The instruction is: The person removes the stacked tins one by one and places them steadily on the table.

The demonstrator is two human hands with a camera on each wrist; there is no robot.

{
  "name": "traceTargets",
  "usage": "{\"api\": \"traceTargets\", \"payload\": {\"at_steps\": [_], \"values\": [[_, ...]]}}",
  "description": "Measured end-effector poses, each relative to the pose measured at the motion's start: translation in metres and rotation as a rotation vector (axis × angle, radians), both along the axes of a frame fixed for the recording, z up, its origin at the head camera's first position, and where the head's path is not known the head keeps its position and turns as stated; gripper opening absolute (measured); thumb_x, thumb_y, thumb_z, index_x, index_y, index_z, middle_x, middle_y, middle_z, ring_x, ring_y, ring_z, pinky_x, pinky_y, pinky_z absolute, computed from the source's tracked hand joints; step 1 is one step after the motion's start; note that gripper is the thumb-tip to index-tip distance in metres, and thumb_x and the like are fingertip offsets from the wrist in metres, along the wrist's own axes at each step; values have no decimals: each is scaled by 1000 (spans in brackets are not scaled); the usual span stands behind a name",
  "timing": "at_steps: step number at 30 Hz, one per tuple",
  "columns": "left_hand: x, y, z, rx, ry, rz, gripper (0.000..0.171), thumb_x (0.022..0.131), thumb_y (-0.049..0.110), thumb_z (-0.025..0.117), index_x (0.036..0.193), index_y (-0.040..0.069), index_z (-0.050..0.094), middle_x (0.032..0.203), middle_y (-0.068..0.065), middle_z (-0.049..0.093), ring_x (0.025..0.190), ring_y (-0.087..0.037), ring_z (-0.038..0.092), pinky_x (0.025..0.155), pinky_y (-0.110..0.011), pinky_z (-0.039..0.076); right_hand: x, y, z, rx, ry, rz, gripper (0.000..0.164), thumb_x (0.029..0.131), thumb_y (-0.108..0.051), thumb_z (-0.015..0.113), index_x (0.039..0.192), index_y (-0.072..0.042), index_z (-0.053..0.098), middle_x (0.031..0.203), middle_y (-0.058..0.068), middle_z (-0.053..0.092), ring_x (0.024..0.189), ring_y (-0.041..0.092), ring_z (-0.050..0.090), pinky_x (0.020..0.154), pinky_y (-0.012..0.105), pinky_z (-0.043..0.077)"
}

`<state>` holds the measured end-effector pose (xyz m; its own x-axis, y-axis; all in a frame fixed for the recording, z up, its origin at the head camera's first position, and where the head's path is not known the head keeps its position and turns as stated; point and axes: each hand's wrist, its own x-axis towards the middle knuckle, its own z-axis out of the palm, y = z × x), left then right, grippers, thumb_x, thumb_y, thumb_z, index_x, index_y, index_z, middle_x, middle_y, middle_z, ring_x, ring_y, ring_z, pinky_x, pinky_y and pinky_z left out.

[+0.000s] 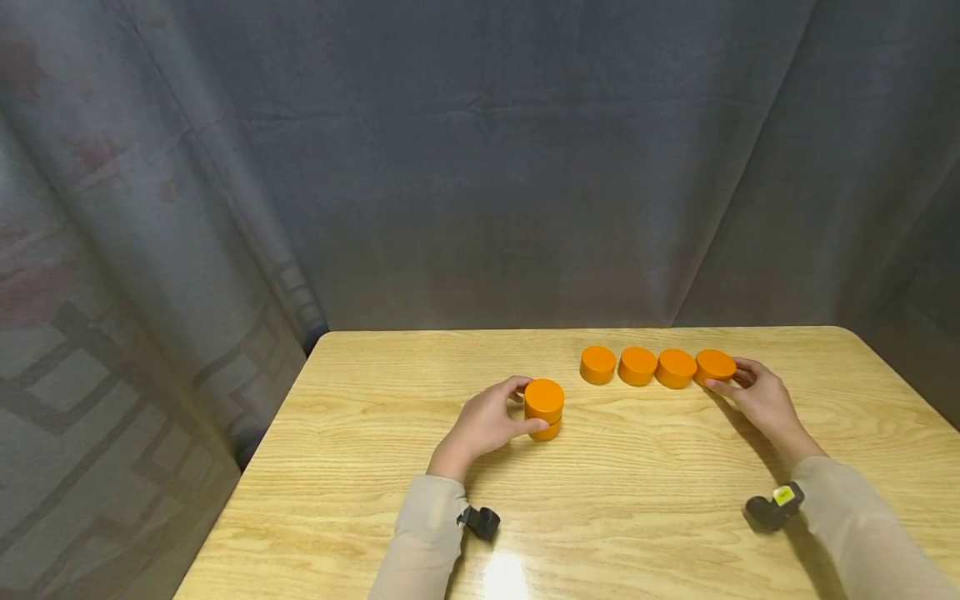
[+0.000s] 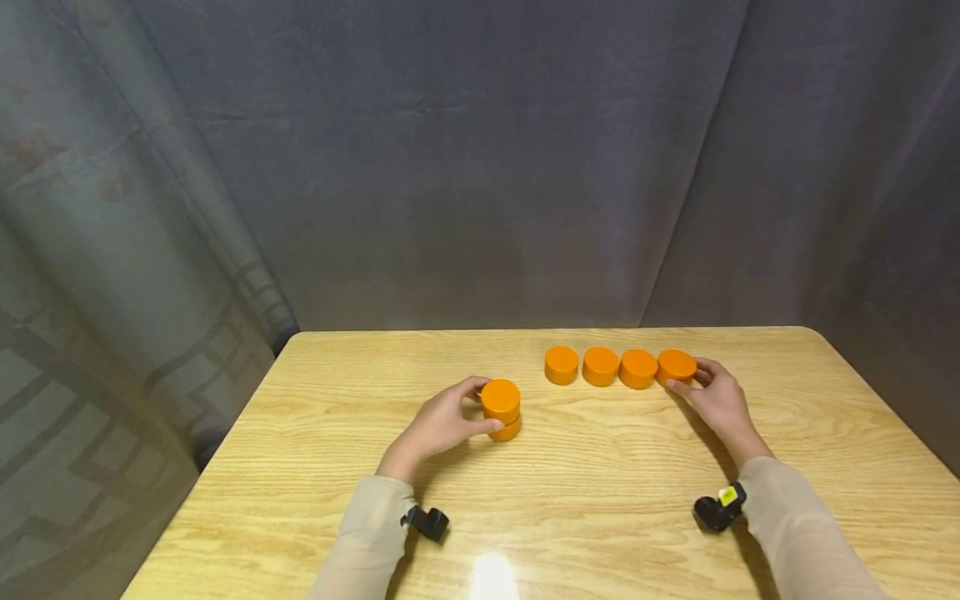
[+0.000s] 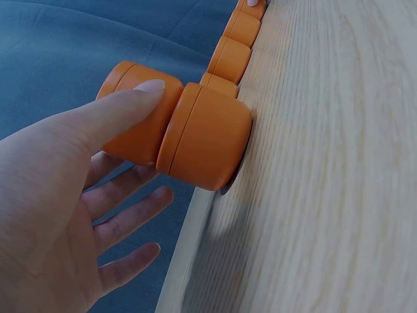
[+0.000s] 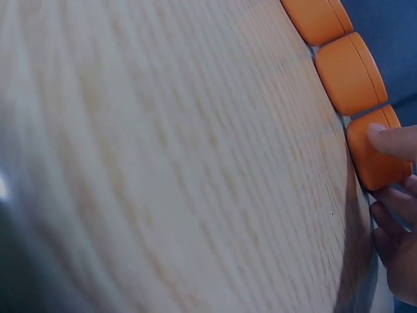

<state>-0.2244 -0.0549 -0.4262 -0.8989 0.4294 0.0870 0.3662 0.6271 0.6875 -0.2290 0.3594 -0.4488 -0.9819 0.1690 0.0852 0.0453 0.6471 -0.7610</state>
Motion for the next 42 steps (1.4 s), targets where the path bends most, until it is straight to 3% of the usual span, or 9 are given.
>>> {"api": "traceTargets", "payload": {"at_steps": [14,16,18,20,22,32,37,42], "values": [[0,1,2,-28,23,0,62,84,45,78,137,21,57,118,6,65,107,-14,60,90,-37,49,3,-5,3,0,52,-29,75,98,-25,64,145,18,24,137,43,37,121,57,42,97,60,40],[0,1,2,-30,25,-1,62,84,45,78,137,22,57,118,6,65,107,-14,60,89,-37,49,5,-6,5,-16,74,-38,75,98,-23,64,146,18,23,137,42,38,121,55,43,99,49,45],[1,1,3,-32,24,-3,62,84,45,78,137,22,57,117,6,65,107,-14,60,89,-37,49,7,-8,7,-23,94,-49,73,98,-22,64,147,16,24,137,40,40,120,52,43,95,29,48],[1,1,3,-34,21,-4,62,84,45,78,137,22,56,118,6,65,107,-14,60,89,-37,49,10,-10,9,-33,115,-56,72,98,-22,64,147,14,25,138,39,41,120,49,43,85,12,46],[1,1,3,-35,20,-5,62,84,45,79,137,22,56,118,6,65,107,-14,60,89,-37,49,12,-12,12,-48,126,-62,71,98,-22,63,148,13,26,139,37,41,120,48,41,79,5,41],[1,-1,-1,-52,-1,-4,67,82,46,80,139,22,55,123,6,64,109,-15,60,91,-39,49,21,-19,21,-45,146,-102,67,99,-25,62,147,11,32,140,36,42,118,46,42,72,6,35],[0,-1,-2,-55,-9,-6,68,82,46,80,140,22,54,124,5,64,110,-15,60,93,-40,49,26,-22,24,-33,169,-88,67,98,-27,64,146,9,36,139,34,45,108,21,47,75,11,35],[1,0,-2,-53,-25,-5,68,82,46,80,140,22,54,125,5,64,111,-15,60,93,-40,49,31,-28,28,-23,195,-61,67,97,-28,66,146,8,37,138,33,47,102,-1,42,77,13,36]]}}
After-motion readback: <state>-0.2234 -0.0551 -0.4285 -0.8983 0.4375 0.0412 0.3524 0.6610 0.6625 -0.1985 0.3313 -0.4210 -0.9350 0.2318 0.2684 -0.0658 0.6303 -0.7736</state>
